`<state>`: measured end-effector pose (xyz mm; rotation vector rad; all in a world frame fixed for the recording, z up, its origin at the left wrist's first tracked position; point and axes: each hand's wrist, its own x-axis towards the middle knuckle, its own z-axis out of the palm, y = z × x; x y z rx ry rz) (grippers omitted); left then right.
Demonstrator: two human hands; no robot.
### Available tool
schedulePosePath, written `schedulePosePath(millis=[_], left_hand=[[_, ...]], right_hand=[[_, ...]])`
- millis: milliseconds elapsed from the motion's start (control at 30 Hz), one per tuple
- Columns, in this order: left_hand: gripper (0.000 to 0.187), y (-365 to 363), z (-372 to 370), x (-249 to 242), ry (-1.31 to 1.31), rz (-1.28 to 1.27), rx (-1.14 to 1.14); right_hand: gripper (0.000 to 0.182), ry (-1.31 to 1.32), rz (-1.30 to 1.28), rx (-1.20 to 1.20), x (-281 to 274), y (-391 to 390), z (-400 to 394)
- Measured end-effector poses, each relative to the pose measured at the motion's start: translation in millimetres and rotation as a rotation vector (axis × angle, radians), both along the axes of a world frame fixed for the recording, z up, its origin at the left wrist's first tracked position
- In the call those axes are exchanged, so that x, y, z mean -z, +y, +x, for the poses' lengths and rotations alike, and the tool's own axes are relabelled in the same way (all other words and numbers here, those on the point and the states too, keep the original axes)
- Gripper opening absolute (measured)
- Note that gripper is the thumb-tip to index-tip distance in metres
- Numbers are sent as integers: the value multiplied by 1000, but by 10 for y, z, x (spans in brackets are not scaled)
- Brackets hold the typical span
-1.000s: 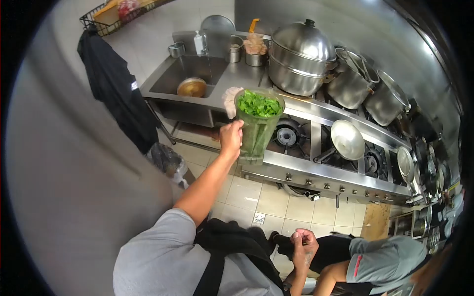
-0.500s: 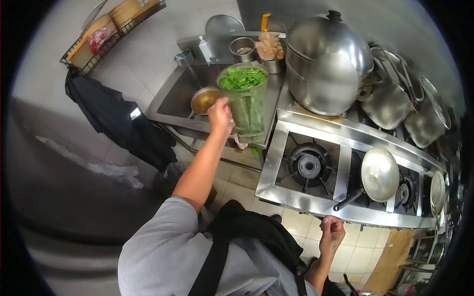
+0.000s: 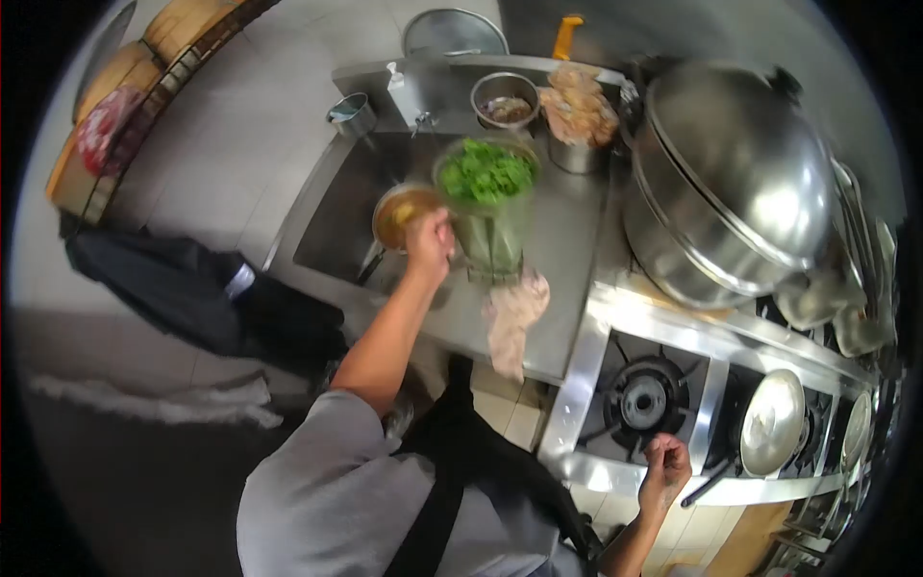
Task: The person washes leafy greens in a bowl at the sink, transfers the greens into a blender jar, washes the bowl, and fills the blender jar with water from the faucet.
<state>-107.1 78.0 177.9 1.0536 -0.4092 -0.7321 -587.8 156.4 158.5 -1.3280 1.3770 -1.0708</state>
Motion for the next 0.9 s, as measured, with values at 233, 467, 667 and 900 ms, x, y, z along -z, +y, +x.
schedulePosePath(millis=[233, 467, 667, 900], left_hand=[[25, -184, 921, 272, 127, -7, 244], [36, 438, 2084, 78, 300, -33, 223], [38, 1099, 2681, 41, 10, 104, -61], [33, 1653, 3045, -61, -138, 132, -163]], right_hand=[[15, 81, -38, -114, -214, -435, 2370], [20, -120, -4, -138, -155, -1294, 3800], [18, -226, 227, -561, 821, -2383, 6057], [61, -1030, 741, -351, 1568, -3338, 8338]])
